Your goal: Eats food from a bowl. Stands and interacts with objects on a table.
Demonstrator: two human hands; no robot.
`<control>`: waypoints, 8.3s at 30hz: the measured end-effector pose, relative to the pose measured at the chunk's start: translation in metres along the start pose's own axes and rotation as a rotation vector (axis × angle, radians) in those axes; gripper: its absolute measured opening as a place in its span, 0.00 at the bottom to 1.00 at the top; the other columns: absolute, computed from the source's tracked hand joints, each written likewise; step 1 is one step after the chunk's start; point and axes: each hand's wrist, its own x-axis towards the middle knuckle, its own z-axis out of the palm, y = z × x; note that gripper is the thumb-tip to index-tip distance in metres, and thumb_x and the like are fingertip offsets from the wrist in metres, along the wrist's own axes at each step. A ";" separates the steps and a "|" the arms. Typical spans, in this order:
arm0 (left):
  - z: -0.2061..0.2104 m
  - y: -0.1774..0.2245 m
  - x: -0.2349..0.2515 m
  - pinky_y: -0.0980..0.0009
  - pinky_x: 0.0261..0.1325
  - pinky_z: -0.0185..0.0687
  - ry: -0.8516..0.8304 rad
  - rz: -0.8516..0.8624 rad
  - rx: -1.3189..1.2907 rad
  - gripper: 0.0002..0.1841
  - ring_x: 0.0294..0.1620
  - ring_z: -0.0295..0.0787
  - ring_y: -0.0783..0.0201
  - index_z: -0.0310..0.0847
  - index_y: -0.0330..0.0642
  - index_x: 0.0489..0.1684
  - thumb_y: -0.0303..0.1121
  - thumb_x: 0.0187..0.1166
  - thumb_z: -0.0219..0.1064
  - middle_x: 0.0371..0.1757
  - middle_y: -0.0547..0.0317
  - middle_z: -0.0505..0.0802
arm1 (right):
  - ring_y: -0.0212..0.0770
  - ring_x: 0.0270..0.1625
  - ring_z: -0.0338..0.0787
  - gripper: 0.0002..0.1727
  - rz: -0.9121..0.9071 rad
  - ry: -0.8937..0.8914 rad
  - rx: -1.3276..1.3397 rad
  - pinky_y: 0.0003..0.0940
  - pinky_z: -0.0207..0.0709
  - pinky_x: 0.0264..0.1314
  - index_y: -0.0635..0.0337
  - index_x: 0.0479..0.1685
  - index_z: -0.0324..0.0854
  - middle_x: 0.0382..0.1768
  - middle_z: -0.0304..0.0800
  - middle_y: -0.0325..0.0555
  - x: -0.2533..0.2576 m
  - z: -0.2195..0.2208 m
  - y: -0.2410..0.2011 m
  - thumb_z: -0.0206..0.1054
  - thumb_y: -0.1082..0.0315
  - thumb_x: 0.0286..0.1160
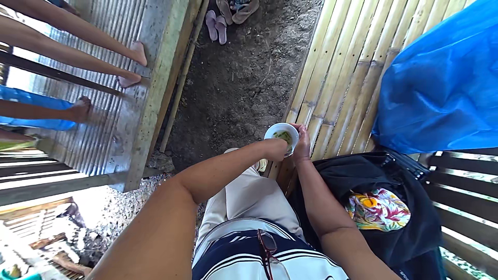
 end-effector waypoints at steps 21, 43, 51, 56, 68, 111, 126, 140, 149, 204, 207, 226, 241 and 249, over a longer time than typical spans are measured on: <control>0.010 -0.012 0.012 0.70 0.22 0.63 0.193 -0.343 -0.757 0.10 0.17 0.64 0.70 0.86 0.39 0.48 0.31 0.89 0.58 0.29 0.59 0.84 | 0.41 0.64 0.86 0.33 0.000 0.015 -0.004 0.41 0.78 0.70 0.67 0.58 0.79 0.59 0.88 0.54 0.001 0.001 0.000 0.27 0.57 0.90; -0.003 0.016 0.000 0.38 0.48 0.84 -0.019 -0.134 0.020 0.07 0.51 0.90 0.42 0.85 0.34 0.43 0.26 0.73 0.67 0.45 0.41 0.91 | 0.40 0.62 0.88 0.33 -0.016 0.015 -0.054 0.41 0.80 0.69 0.66 0.60 0.79 0.57 0.89 0.53 -0.002 0.003 -0.002 0.27 0.56 0.90; -0.009 0.029 -0.003 0.38 0.45 0.85 -0.121 -0.081 0.231 0.06 0.50 0.90 0.42 0.85 0.33 0.43 0.26 0.76 0.68 0.46 0.42 0.91 | 0.41 0.62 0.88 0.35 -0.011 0.022 -0.044 0.40 0.80 0.69 0.67 0.59 0.80 0.56 0.90 0.54 -0.003 0.002 0.000 0.26 0.55 0.90; -0.007 0.038 -0.008 0.40 0.44 0.85 -0.112 -0.092 0.232 0.06 0.50 0.90 0.43 0.86 0.33 0.45 0.24 0.75 0.68 0.46 0.43 0.91 | 0.40 0.62 0.87 0.34 -0.023 0.018 -0.044 0.39 0.79 0.70 0.67 0.59 0.80 0.56 0.89 0.53 -0.003 0.001 0.000 0.27 0.56 0.90; 0.004 -0.015 -0.015 0.35 0.51 0.82 -0.056 -0.065 0.084 0.08 0.53 0.90 0.41 0.87 0.36 0.41 0.32 0.81 0.65 0.44 0.42 0.91 | 0.42 0.64 0.87 0.34 -0.011 -0.024 -0.040 0.41 0.79 0.70 0.68 0.60 0.79 0.58 0.89 0.55 -0.002 0.001 0.003 0.27 0.55 0.91; -0.006 -0.003 0.003 0.44 0.49 0.83 -0.082 0.028 -0.036 0.08 0.44 0.88 0.46 0.86 0.31 0.32 0.25 0.80 0.64 0.37 0.43 0.90 | 0.42 0.64 0.87 0.36 -0.012 0.011 -0.067 0.41 0.78 0.72 0.69 0.58 0.82 0.57 0.90 0.56 -0.003 0.005 -0.002 0.26 0.58 0.89; -0.001 -0.009 -0.001 0.74 0.20 0.57 -0.081 -0.207 -0.641 0.12 0.15 0.61 0.72 0.85 0.36 0.42 0.30 0.91 0.56 0.25 0.60 0.80 | 0.42 0.63 0.87 0.34 -0.036 -0.024 -0.026 0.41 0.79 0.70 0.69 0.59 0.79 0.58 0.89 0.56 -0.003 0.002 0.003 0.28 0.56 0.89; 0.003 -0.023 -0.001 0.50 0.51 0.82 -0.038 -0.186 -0.268 0.10 0.41 0.88 0.54 0.89 0.34 0.41 0.27 0.85 0.60 0.38 0.49 0.92 | 0.42 0.65 0.86 0.35 -0.008 -0.026 -0.020 0.42 0.78 0.72 0.66 0.57 0.81 0.59 0.89 0.54 -0.001 0.002 0.001 0.27 0.54 0.90; -0.002 -0.018 0.004 0.49 0.51 0.82 -0.064 -0.126 -0.189 0.12 0.40 0.88 0.52 0.89 0.33 0.39 0.29 0.86 0.61 0.36 0.47 0.91 | 0.43 0.66 0.86 0.35 -0.011 -0.031 -0.056 0.42 0.77 0.73 0.69 0.58 0.81 0.59 0.89 0.56 0.000 0.001 0.001 0.26 0.56 0.89; 0.105 0.041 -0.098 0.35 0.58 0.82 0.442 -0.369 -0.191 0.15 0.63 0.86 0.32 0.82 0.26 0.61 0.25 0.80 0.62 0.66 0.32 0.87 | 0.42 0.59 0.89 0.31 0.052 -0.079 -0.418 0.43 0.81 0.67 0.73 0.60 0.81 0.55 0.90 0.58 -0.043 0.017 -0.036 0.35 0.59 0.94; 0.118 0.045 -0.104 0.36 0.60 0.82 0.464 -0.320 -0.220 0.16 0.66 0.85 0.32 0.81 0.26 0.64 0.22 0.81 0.60 0.69 0.32 0.85 | 0.49 0.64 0.86 0.24 0.065 -0.032 -0.516 0.47 0.76 0.73 0.77 0.64 0.80 0.62 0.86 0.66 -0.057 0.019 -0.046 0.46 0.64 0.93; 0.163 0.016 -0.091 0.35 0.61 0.82 0.757 -0.082 -0.326 0.21 0.67 0.87 0.36 0.80 0.36 0.72 0.26 0.80 0.62 0.70 0.37 0.86 | 0.37 0.51 0.86 0.18 0.051 0.036 -0.468 0.37 0.80 0.62 0.77 0.60 0.78 0.52 0.87 0.60 -0.076 0.014 -0.042 0.49 0.70 0.90; 0.164 0.014 -0.088 0.36 0.65 0.82 0.791 -0.088 -0.352 0.27 0.68 0.87 0.37 0.72 0.39 0.82 0.28 0.80 0.62 0.70 0.36 0.87 | 0.38 0.52 0.85 0.16 0.062 0.090 -0.406 0.38 0.78 0.62 0.77 0.59 0.80 0.53 0.87 0.60 -0.081 0.017 -0.046 0.54 0.71 0.89; 0.166 0.016 -0.090 0.38 0.66 0.81 0.782 -0.096 -0.341 0.27 0.69 0.86 0.38 0.71 0.39 0.83 0.29 0.82 0.61 0.70 0.36 0.87 | 0.35 0.48 0.85 0.14 0.044 0.075 -0.382 0.35 0.79 0.59 0.76 0.56 0.82 0.49 0.89 0.57 -0.078 0.013 -0.042 0.55 0.73 0.88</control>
